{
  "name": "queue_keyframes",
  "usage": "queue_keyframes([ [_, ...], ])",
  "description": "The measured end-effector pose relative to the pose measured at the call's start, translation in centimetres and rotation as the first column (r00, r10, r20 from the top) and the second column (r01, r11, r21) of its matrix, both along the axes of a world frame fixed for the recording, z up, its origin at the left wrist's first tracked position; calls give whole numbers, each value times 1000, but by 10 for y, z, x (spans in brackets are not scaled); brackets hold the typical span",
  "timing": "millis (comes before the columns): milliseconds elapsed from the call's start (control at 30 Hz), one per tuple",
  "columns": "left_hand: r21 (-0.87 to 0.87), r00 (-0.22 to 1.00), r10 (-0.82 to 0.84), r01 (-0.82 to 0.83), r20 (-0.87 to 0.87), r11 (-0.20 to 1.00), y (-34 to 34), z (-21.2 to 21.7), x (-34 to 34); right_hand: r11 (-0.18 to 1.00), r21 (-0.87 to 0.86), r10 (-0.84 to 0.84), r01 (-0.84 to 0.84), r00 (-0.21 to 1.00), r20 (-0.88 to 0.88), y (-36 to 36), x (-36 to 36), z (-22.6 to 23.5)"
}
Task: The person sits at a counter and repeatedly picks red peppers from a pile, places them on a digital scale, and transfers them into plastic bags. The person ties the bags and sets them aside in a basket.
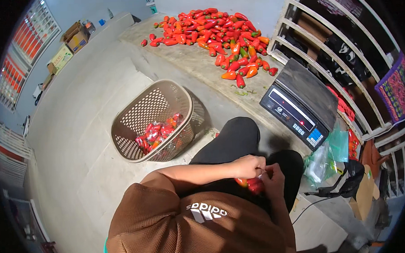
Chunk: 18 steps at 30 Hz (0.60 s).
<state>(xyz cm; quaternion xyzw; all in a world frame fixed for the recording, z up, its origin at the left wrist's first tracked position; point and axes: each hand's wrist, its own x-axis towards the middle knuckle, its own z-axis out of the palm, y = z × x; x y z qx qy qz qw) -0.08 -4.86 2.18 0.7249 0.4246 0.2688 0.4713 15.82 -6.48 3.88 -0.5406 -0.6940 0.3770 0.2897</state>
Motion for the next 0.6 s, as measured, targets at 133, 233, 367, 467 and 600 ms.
queue_keyframes([
  [133,50,997,21,-17,-70,999,-1,0,0,950,-304,-10,-76,963,-271,2,9,7],
  [233,12,994,24,-23,-111,1000,-1,6,0,933,-345,12,-106,964,-265,8,14,1],
  [367,120,998,34,-27,-58,992,-6,6,3,969,-219,62,-111,974,-217,9,17,-19],
  [467,163,995,36,-20,-96,986,-9,10,6,994,52,97,-94,993,-62,5,7,-21],
  [600,178,996,68,-57,-57,982,-7,0,7,963,246,85,-113,989,121,5,0,-17],
])
